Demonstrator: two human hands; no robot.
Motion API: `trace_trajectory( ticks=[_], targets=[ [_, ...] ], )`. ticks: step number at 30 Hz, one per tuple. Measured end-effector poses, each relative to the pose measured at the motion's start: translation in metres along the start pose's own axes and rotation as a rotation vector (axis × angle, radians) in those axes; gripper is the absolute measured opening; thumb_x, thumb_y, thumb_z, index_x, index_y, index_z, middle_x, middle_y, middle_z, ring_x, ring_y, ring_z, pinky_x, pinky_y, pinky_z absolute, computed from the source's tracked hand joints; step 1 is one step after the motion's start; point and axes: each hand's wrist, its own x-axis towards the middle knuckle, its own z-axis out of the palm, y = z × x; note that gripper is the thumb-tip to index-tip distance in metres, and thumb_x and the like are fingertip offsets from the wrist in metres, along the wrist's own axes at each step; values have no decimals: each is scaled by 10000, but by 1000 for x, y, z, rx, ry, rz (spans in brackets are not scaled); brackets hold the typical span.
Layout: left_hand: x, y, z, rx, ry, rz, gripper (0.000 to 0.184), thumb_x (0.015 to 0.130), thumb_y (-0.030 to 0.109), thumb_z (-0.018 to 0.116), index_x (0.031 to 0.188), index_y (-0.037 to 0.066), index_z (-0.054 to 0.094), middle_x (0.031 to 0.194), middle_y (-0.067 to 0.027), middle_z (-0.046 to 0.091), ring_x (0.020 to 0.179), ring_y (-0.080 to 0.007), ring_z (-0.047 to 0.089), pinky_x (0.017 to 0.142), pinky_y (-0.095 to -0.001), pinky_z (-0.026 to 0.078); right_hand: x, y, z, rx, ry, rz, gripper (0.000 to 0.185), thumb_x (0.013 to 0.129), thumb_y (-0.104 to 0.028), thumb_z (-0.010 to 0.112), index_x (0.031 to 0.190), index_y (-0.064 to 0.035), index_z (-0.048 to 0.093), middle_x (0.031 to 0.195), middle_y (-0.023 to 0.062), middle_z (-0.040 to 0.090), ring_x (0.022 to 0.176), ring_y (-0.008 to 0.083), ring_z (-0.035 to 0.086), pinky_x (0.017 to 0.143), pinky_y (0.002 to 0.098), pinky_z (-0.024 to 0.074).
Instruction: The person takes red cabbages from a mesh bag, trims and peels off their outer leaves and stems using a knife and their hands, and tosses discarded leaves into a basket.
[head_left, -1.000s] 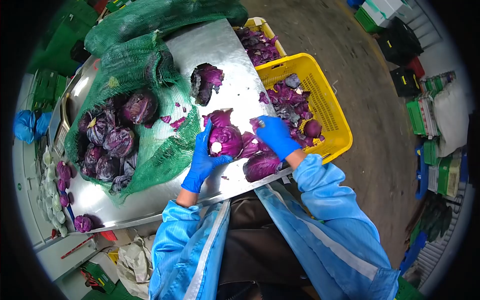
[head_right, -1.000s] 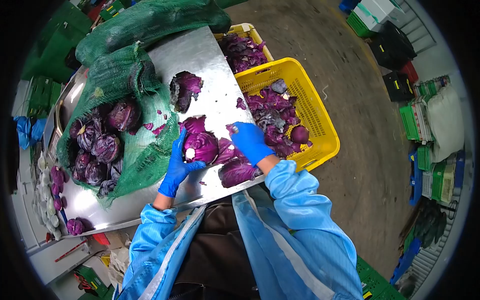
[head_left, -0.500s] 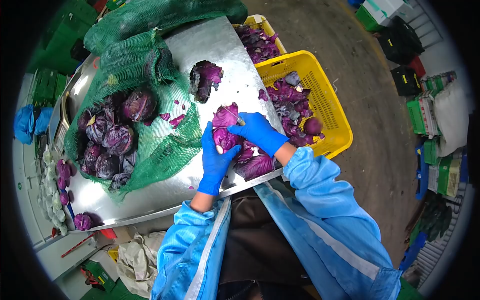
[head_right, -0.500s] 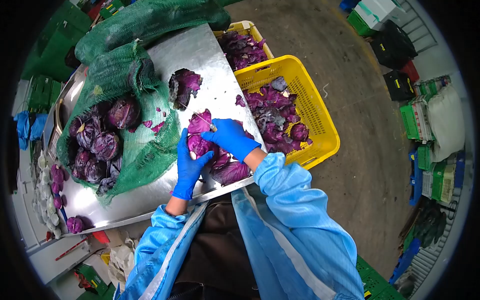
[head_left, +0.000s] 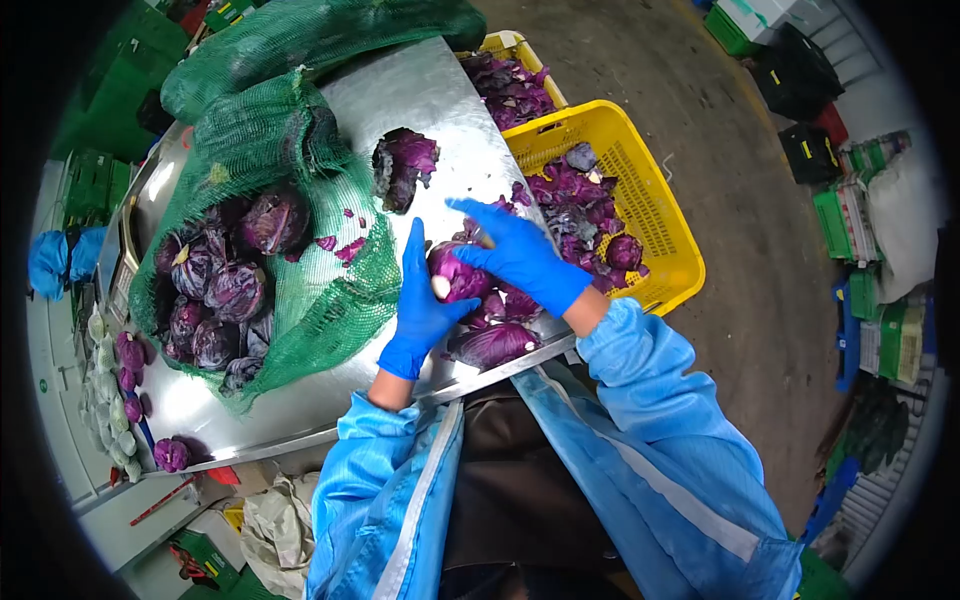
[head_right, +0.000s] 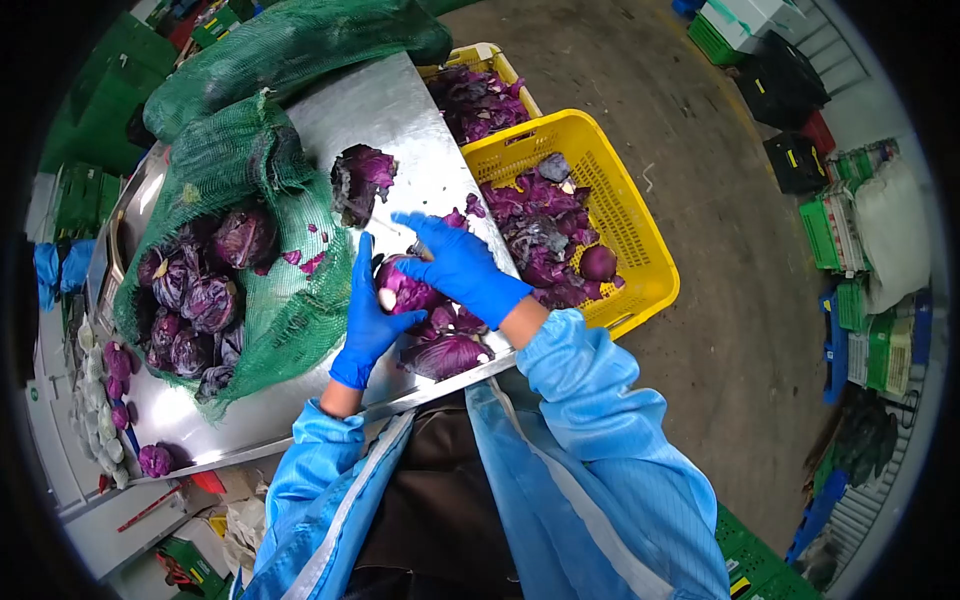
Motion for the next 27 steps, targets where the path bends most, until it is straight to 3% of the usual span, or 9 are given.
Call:
trace_trajectory(
  ticks=[1, 4, 8, 10, 13, 20, 22, 25, 27],
  targets=[
    [4, 1, 1, 4, -1, 7, 1246, 542, 101, 896, 1515, 6, 124, 1535, -210, 242, 1418, -319, 286, 1171, -388, 255, 3, 0, -8, -137, -334, 302, 529, 830, -332, 738, 1277, -88, 596, 1119, 149, 673, 1007, 271, 662, 855, 355, 513],
    [-14, -1, -3, 108, 197, -20, 1110, 621, 124, 868, 1494, -14, 197, 1507, -220, 291, 1391, -348, 325, 1150, -405, 285, -8, 27, 0, 217, -169, 309, 482, 813, -334, 760, 1209, -81, 649, 1106, 146, 683, 1000, 229, 668, 845, 333, 511],
    [-18, -2, 18, 278, 163, -141, 948, 690, 284, 849, 1434, -19, 345, 1434, -243, 384, 1326, -374, 401, 1119, -425, 319, -20, 41, 17, 214, -55, 317, 445, 782, -334, 790, 1103, -48, 675, 951, 121, 718, 857, 197, 691, 745, 325, 524],
    [-8, -15, 17, 231, 172, -160, 922, 682, 275, 854, 1422, 2, 376, 1420, -238, 397, 1317, -370, 410, 1116, -422, 325, -20, 33, 11, 234, 1, 275, 374, 800, -340, 766, 1039, -64, 687, 883, 130, 714, 796, 242, 697, 703, 343, 528],
    [-7, -17, 14, 115, 160, -210, 872, 673, 257, 859, 1399, 41, 428, 1393, -216, 425, 1302, -356, 425, 1111, -411, 335, -16, 1, -11, -272, -150, 284, 365, 839, -399, 693, 963, -55, 696, 813, 204, 663, 771, 354, 665, 654, 384, 519],
    [-21, -8, 6, -31, 47, -141, 907, 565, 116, 891, 1369, 89, 471, 1374, -156, 456, 1326, -314, 409, 1125, -400, 332, -42, 63, -22, -485, 22, 373, 342, 816, -417, 677, 853, -77, 665, 818, 180, 673, 760, 384, 655, 655, 454, 527],
    [-21, 5, 9, 167, 89, -64, 871, 581, 67, 873, 1353, 59, 471, 1350, -96, 507, 1268, -256, 473, 1123, -384, 344, -32, 23, -23, -534, -95, 470, 449, 803, -432, 697, 1054, -61, 665, 887, 198, 686, 814, 388, 662, 702, 445, 538],
    [-18, 7, 7, 105, 80, -82, 888, 574, 84, 891, 1353, 49, 467, 1350, -109, 506, 1257, -260, 481, 1112, -384, 359, -43, 23, -6, -195, -177, 420, 825, 772, -492, 729, 1424, -83, 430, 1100, 240, 657, 976, 385, 654, 820, 461, 516],
    [-10, -3, 1, -44, 74, -164, 940, 551, 139, 911, 1367, 53, 453, 1299, -129, 530, 1204, -269, 513, 1081, -369, 389, -57, 35, 5, -120, -223, 529, 607, 770, -478, 725, 1204, -75, 593, 1038, 221, 665, 922, 385, 653, 787, 457, 513]
  ],
)
